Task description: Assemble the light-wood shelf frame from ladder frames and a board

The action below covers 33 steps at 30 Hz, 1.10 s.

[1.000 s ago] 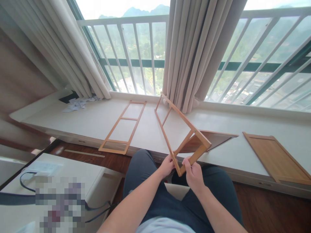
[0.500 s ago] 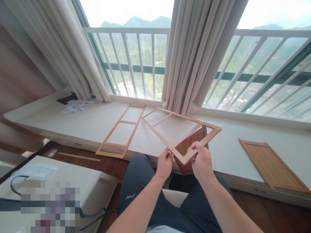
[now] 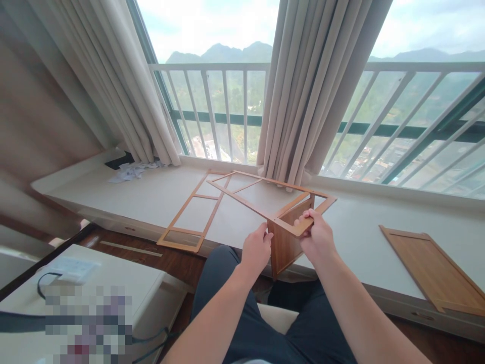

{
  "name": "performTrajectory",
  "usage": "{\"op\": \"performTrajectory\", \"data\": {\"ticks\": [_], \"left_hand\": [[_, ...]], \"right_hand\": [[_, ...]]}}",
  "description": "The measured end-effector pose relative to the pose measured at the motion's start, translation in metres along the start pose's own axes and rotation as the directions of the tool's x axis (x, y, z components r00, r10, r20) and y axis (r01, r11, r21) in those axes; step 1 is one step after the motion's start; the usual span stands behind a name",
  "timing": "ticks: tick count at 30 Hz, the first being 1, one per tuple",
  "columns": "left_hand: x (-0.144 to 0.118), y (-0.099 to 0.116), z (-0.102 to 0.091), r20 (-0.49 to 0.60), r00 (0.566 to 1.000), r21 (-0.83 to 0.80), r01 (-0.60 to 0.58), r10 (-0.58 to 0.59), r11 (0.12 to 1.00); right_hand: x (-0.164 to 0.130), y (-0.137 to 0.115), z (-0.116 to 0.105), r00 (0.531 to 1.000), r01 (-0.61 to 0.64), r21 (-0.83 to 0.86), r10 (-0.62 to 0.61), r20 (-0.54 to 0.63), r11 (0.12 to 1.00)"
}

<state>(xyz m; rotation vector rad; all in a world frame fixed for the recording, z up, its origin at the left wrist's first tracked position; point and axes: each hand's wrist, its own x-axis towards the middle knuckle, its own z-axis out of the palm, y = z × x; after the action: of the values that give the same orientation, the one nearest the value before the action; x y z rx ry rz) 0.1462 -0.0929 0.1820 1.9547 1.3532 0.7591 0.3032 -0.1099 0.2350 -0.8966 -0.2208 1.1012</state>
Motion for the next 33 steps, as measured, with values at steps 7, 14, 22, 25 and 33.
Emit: {"op": "performTrajectory", "data": {"ticks": [7,14,22,25,33], "left_hand": [[0.003,0.011,0.016,0.045,0.999,0.062,-0.007,0.005,0.998],[0.021,0.013,0.009,0.019,1.000,0.092,-0.006,0.004,0.996],[0.041,0.010,-0.007,-0.022,0.999,0.205,0.051,-0.048,0.977],[0.045,0.011,-0.010,-0.029,0.998,0.246,0.056,-0.050,0.968],[0.054,0.014,-0.010,-0.088,0.996,0.384,0.004,0.033,0.923]], "right_hand": [[0.021,0.012,0.001,0.999,0.035,-0.037,-0.035,-0.011,0.999],[0.040,0.008,0.008,0.997,0.031,0.000,-0.031,0.072,1.000],[0.063,0.008,0.021,0.981,-0.050,0.032,0.043,0.187,0.998],[0.070,0.006,0.025,0.976,-0.077,0.039,0.068,0.208,0.996],[0.081,0.008,0.011,0.949,-0.065,0.095,0.032,0.315,0.993]]}}
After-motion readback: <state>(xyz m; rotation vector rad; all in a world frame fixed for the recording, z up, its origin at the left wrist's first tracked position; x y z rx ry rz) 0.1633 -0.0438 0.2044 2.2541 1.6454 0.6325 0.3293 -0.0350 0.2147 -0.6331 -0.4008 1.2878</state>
